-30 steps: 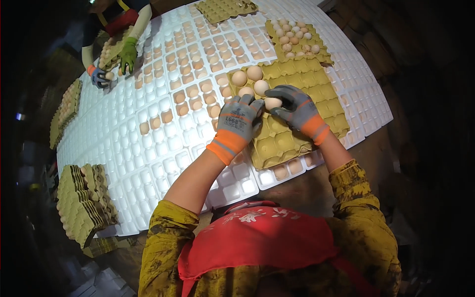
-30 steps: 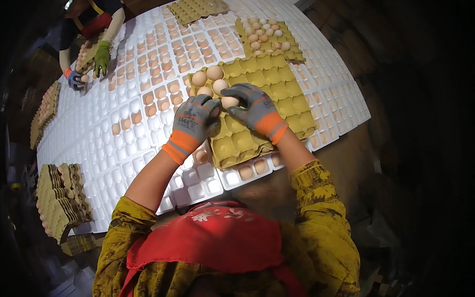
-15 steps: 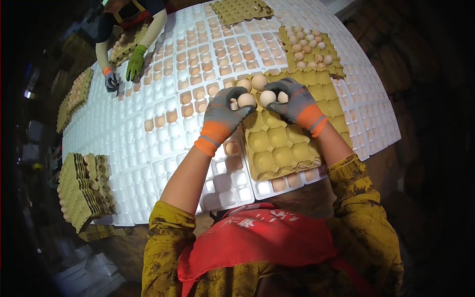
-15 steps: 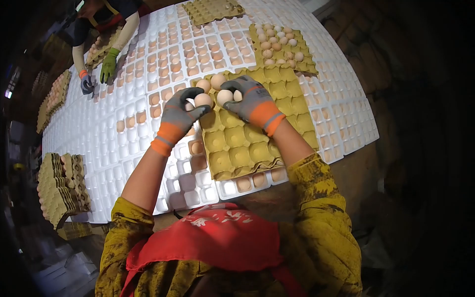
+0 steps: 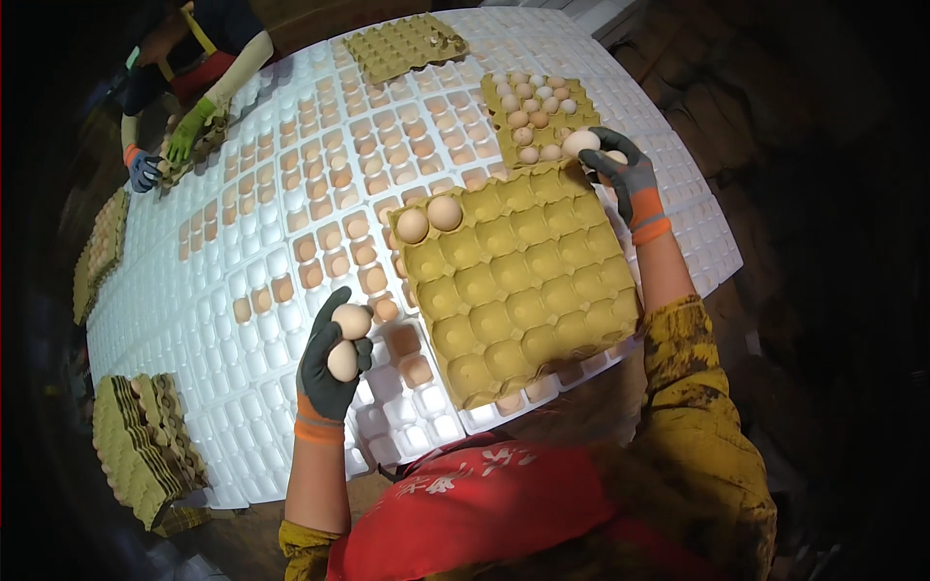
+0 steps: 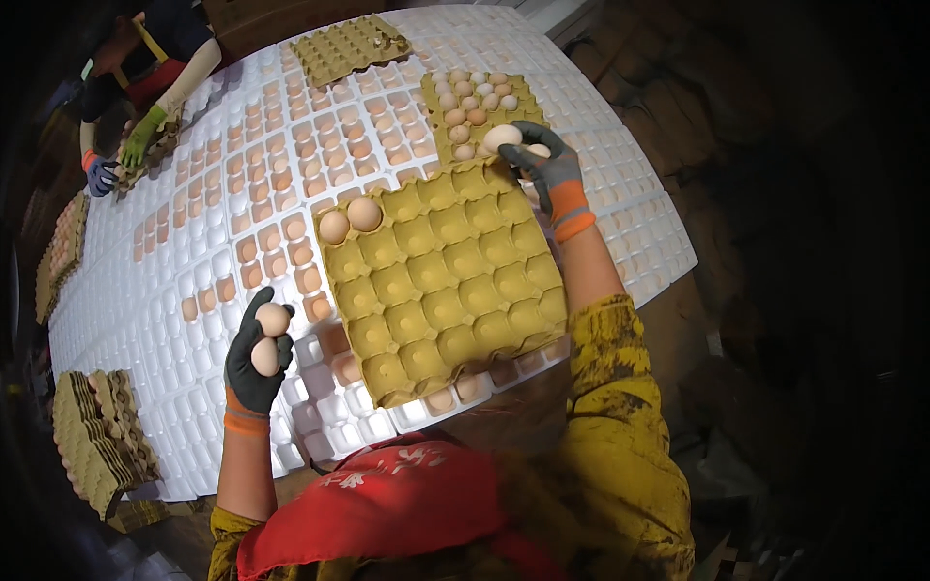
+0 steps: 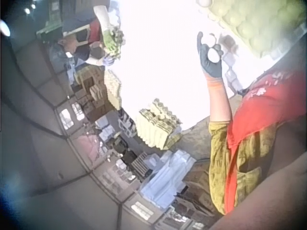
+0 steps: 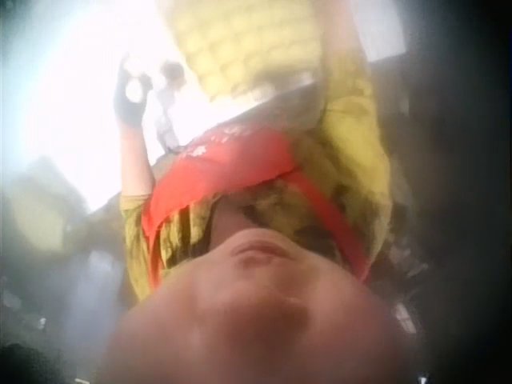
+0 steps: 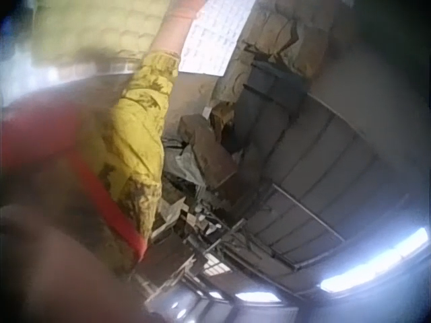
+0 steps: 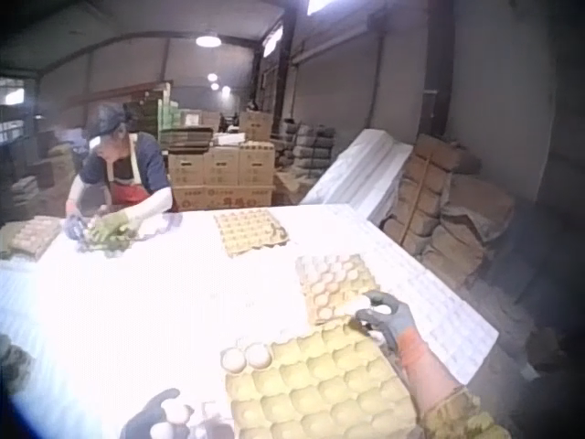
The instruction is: The person picks up eggs by hand from a large white tray and places them into egg cartons. They handle several eggs at a time, filling the cartons before stacking them on the side of the table.
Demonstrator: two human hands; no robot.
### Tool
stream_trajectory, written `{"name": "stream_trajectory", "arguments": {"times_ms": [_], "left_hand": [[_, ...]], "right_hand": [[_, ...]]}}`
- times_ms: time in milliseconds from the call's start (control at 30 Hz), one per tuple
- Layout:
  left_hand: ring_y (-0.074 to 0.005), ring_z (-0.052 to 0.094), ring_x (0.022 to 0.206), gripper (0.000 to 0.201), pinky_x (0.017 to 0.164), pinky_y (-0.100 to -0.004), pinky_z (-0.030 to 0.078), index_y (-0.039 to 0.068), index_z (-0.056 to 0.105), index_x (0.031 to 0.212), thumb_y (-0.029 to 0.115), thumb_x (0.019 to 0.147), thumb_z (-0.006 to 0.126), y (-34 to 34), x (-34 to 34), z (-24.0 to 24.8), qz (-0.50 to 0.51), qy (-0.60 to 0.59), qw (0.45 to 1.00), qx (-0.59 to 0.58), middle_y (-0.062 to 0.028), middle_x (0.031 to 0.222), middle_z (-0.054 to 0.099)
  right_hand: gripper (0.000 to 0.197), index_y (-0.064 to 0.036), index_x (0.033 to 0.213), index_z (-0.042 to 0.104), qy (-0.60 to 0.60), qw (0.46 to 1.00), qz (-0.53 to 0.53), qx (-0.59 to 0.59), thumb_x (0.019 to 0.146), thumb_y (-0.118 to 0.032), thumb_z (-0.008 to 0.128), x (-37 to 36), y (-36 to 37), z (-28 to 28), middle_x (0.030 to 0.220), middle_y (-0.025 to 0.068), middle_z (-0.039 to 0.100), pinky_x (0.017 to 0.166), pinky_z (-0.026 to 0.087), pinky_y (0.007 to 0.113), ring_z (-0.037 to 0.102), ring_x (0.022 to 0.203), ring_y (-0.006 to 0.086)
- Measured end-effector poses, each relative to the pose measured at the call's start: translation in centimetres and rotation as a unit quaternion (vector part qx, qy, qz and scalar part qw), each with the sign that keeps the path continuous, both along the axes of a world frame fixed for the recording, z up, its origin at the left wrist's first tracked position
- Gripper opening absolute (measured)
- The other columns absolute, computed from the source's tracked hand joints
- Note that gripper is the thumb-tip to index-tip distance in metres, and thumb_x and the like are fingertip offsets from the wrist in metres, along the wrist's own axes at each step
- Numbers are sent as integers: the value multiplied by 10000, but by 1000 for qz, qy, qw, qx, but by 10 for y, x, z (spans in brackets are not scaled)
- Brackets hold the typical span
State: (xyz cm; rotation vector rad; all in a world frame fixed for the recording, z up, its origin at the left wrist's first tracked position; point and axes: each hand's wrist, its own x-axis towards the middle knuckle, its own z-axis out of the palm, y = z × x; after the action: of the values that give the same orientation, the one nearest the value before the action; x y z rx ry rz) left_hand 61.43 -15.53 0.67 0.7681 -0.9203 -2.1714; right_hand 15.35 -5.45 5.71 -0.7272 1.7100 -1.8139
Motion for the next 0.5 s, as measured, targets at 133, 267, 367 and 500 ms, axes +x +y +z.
{"name": "stream_trajectory", "arguments": {"times_ms": [133, 267, 367, 500], "left_hand": [[-141, 590, 709, 492, 596, -259, 484, 68, 479, 1476, 314, 1049, 473, 3, 23, -17, 38, -28, 998, 45, -133, 1125, 662], [-159, 617, 781, 502, 649, -270, 509, 60, 471, 1462, 296, 1021, 516, -3, 26, -16, 40, -62, 996, 47, -139, 1162, 661], [-137, 599, 791, 496, 619, -238, 477, 80, 495, 1423, 257, 965, 562, -5, 17, -9, 51, -137, 989, -4, -131, 1233, 654], [-146, 605, 792, 490, 639, -265, 503, 38, 517, 1407, 236, 961, 558, -19, -8, 5, 66, -162, 979, -105, -141, 1181, 668]], "right_hand": [[376, -45, 1122, 723, 33, 994, -82, 65, 771, -5, 849, -98, -24, -51, 1020, 78, 723, 649, 589, 278, 686, 817, 166], [394, -48, 1111, 723, 153, 981, -65, 98, 753, -91, 881, -150, -69, -111, 993, 55, 718, 675, 586, 298, 676, 828, 159], [423, -51, 1131, 716, 209, 969, -34, 129, 751, -135, 882, -156, -97, -128, 1059, 65, 714, 725, 573, 315, 661, 837, 167], [315, -88, 1154, 739, 157, 983, 30, 86, 851, -140, 810, -112, -109, -61, 1071, 46, 718, 749, 562, 291, 645, 882, 136]]}}
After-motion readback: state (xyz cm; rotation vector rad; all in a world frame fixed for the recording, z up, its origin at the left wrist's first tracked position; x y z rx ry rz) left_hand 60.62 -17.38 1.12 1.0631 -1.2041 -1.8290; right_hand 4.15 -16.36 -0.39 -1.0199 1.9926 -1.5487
